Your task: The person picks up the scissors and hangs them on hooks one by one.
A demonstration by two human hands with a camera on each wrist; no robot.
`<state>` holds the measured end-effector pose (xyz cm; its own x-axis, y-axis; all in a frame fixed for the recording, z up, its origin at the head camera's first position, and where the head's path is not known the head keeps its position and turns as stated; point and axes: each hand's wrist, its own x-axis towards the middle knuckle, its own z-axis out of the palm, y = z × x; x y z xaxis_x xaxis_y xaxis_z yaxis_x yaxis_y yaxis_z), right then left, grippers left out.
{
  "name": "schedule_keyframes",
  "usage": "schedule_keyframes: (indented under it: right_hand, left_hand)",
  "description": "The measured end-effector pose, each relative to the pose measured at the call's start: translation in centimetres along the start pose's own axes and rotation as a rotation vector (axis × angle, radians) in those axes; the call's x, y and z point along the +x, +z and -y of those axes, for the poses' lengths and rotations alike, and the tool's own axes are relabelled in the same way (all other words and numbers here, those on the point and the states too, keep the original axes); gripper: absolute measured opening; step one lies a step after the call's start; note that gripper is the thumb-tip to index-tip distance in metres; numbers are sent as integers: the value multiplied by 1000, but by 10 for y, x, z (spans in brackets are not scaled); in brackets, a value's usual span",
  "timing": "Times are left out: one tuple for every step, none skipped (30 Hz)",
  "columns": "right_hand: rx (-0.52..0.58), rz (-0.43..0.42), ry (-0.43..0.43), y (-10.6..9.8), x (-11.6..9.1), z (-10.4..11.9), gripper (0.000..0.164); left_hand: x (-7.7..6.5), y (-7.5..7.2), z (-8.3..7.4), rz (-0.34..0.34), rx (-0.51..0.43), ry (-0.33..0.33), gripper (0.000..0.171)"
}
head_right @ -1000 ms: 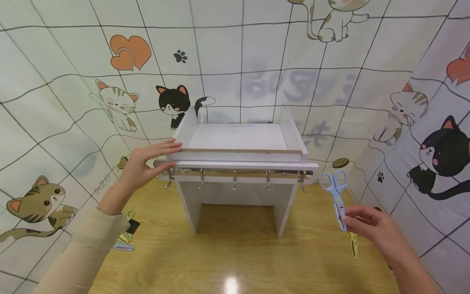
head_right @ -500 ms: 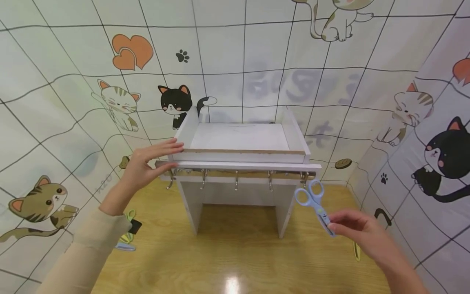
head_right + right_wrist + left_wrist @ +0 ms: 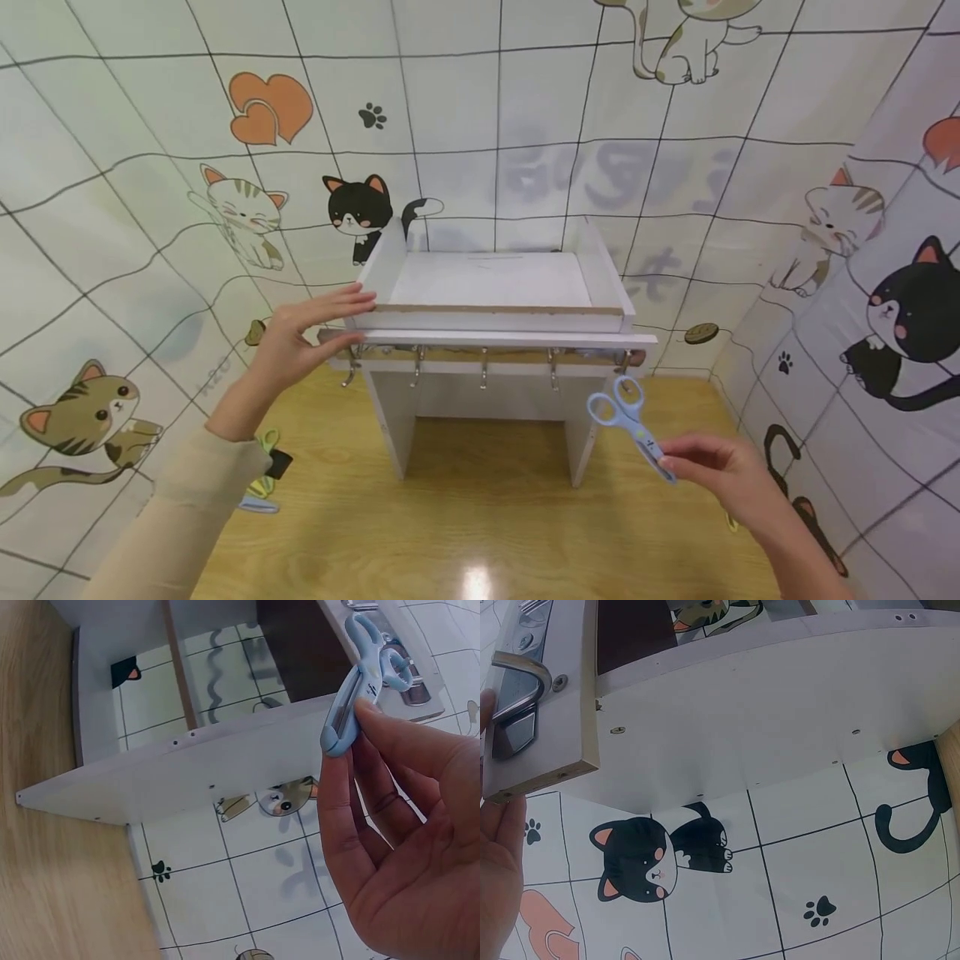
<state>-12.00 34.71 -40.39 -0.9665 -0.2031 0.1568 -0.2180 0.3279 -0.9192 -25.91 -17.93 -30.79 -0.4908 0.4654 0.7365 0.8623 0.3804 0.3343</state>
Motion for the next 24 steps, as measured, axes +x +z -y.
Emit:
schedule_keyframes:
  right_hand:
    - [0,-3,-7,1,1,-2,26]
    - [1,-2,-7,2,2,-3,26]
    - [4,-3,-7,3,3,-5,26]
    - [6,-4,-6,4,4,-7,25]
    - [-7,-12,-2,5,4,-9,24]
    - [-14,-15,0,5,5,-11,24]
    - [-20,-18,-3,6,5,-12,24]
    - [-10,-18,-9,6,5,-15,24]
    - [-1,-19,-20,7,6,-16,24]
    - [11,-20,-22,7,6,-18,24]
    - [20,-24,-23,8,7,-19,24]
    - [36,-25,-25,9,7,-20,25]
    - [44,-29,-18,10,8,-21,24]
    - [45,-33,-8,11,9,-21,23]
    - [35,-41,9,13,10,-22,22]
    - [29,-44,29,14,11,-23,21]
    - [20,-46,42,15,12,-23,20]
    - [4,-41,50,16,14,-24,19]
    - [-4,-36,57,18,14,-24,18]
    - [-17,-28,60,19,14,-25,18]
    - [-27,-20,68,19,14,-26,18]
    - [-36,-6,72,19,14,-26,19]
    - [-47,6,77,19,13,-26,20]
    - [-60,17,84,18,13,-27,21]
  left_hand:
    - [0,-1,0,0,3,0,43]
    - [0,-1,0,-1,6,0,43]
    - [-1,-1,0,-1,8,0,43]
    - [-1,-2,0,0,12,0,43]
    - [-1,-2,1,1,17,0,43]
    - [-2,-2,1,2,17,-1,43]
    - [-2,-1,2,2,18,-3,43]
    - [-2,-1,2,1,19,-4,43]
    - [-2,-1,2,1,21,-7,43]
    - [-2,0,2,2,21,-7,43]
    - [-2,0,2,4,22,-9,43]
    - [-1,0,2,5,21,-10,43]
    - [-1,0,2,4,23,-10,43]
    - [-1,-1,1,3,24,-10,43]
    - [-1,-1,1,1,23,-11,43]
    - [-1,-2,1,-2,22,-10,43]
    - [-1,-2,0,-3,22,-9,43]
    - [-1,-2,0,-4,21,-8,44]
    - [-1,-3,-1,-4,20,-8,44]
    - [-1,-3,-1,-3,19,-8,44]
    - [-2,-2,-1,-2,17,-8,44]
    - [-2,-2,-2,0,15,-8,44]
    - [-1,-1,-2,2,15,-7,44]
    - [-1,-1,-2,2,14,-6,43]
